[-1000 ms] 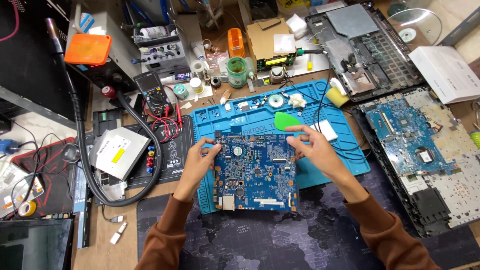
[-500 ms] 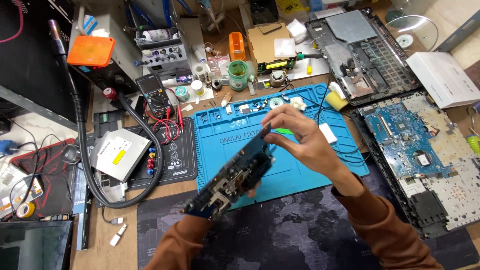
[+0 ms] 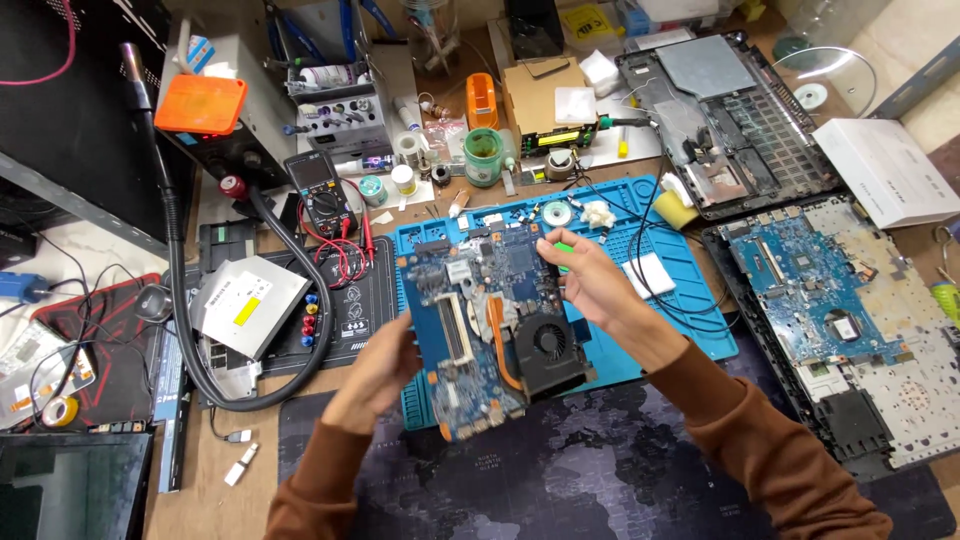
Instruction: Disassembling a laptop by removing the motherboard and detaching the screen assembly
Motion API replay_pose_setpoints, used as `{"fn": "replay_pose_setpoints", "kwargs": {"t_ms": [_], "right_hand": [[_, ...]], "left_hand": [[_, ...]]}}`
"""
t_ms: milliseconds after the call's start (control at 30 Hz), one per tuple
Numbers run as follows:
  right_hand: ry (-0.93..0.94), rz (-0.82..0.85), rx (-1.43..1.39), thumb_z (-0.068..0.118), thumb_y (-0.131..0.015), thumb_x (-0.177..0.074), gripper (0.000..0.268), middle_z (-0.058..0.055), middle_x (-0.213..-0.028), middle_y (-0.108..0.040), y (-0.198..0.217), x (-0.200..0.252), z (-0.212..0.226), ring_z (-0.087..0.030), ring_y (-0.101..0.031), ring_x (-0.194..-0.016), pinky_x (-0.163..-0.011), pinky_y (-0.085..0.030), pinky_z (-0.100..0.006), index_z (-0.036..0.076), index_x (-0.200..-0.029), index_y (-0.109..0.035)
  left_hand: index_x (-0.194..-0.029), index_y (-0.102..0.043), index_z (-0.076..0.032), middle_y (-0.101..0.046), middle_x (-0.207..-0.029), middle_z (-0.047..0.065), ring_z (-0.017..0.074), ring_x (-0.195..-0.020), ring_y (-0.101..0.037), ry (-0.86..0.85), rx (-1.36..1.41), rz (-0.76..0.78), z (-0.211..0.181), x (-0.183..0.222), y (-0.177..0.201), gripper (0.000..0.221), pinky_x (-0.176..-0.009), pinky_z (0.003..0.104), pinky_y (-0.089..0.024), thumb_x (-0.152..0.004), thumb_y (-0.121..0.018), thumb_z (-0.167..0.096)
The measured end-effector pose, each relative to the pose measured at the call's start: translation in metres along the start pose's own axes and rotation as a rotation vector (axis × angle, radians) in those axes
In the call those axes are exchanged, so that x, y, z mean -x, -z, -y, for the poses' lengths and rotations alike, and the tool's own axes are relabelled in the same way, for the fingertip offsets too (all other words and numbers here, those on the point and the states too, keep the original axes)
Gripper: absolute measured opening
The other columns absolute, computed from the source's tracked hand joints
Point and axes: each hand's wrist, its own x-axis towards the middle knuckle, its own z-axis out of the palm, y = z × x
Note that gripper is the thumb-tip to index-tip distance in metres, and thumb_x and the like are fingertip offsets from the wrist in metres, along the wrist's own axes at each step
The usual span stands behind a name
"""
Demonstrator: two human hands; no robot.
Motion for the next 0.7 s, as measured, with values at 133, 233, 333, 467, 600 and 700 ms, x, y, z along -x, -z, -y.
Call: {"fn": "replay_pose_setpoints", "kwargs": {"t_ms": [133,233,333,467,600,700], "right_hand": [[-0.048,-0.080,-0.015,0.021,-0.072,-0.096,0.014,-0.004,-0.088,-0.068,-0.009,-0.016,-0.026,-0.017,-0.074,-0.067,-0.059,-0.062,-0.030,0.015,-0.100,-0.060],[-0.094,-0.097,-0.032,0.023,-0.072,-0.096,0.016,-0.003,-0.090,-0.066,-0.025,-0.019,-0.028,-0.018,-0.074,-0.067,-0.058,-0.062,-0.029,0.018,-0.100,-0.057],[-0.133,-0.120,0.025,0.021,-0.070,-0.096,0.014,-0.002,-0.087,-0.065,-0.027,-0.020,-0.036,-0.017,-0.073,-0.065,-0.057,-0.061,-0.028,0.018,-0.096,-0.056],[-0.063,-0.154,0.102,0.022,-0.071,-0.096,0.018,-0.002,-0.086,-0.061,-0.033,-0.013,-0.038,-0.011,-0.068,-0.063,-0.055,-0.056,-0.023,0.014,-0.101,-0.057],[0.058,-0.186,0.326,0.025,-0.075,-0.094,0.025,-0.004,-0.090,-0.066,-0.022,-0.014,-0.044,-0.012,-0.071,-0.076,-0.070,-0.062,-0.028,0.007,-0.108,-0.067],[0.121,-0.153,0.490,0.027,-0.073,-0.094,0.033,-0.013,-0.100,-0.068,-0.035,0.006,-0.019,-0.021,-0.070,-0.092,-0.083,-0.061,-0.039,0.004,-0.118,-0.073]], "left_hand": [[-0.142,-0.051,0.006,-0.062,-0.124,0.030,0.0413,-0.106,-0.068,-0.106,-0.036,0.017,0.014,-0.017,0.050,0.073,-0.095,0.050,-0.052,-0.103,-0.040,-0.055],[-0.133,-0.058,0.006,-0.063,-0.107,0.011,0.0180,-0.077,-0.064,-0.268,-0.129,-0.036,0.008,-0.009,0.046,0.048,-0.074,0.035,-0.054,-0.106,-0.056,-0.032],[-0.104,-0.070,0.001,-0.061,-0.092,0.006,0.0165,-0.065,-0.064,-0.309,-0.208,-0.118,-0.002,0.006,0.033,0.020,-0.062,0.030,-0.056,-0.103,-0.062,-0.017],[-0.103,-0.068,0.002,-0.061,-0.084,0.009,0.0195,-0.055,-0.067,-0.315,-0.194,-0.168,0.006,-0.001,0.037,0.015,-0.049,0.028,-0.058,-0.098,-0.068,-0.012],[-0.119,-0.062,0.010,-0.061,-0.082,0.016,0.0242,-0.055,-0.068,-0.299,-0.234,-0.206,0.015,-0.015,0.047,0.029,-0.048,0.034,-0.061,-0.100,-0.065,-0.012],[-0.120,-0.067,0.005,-0.070,-0.092,0.024,0.0280,-0.072,-0.073,-0.284,-0.469,-0.246,0.011,-0.007,0.046,0.035,-0.059,0.041,-0.063,-0.097,-0.071,-0.022]]}}
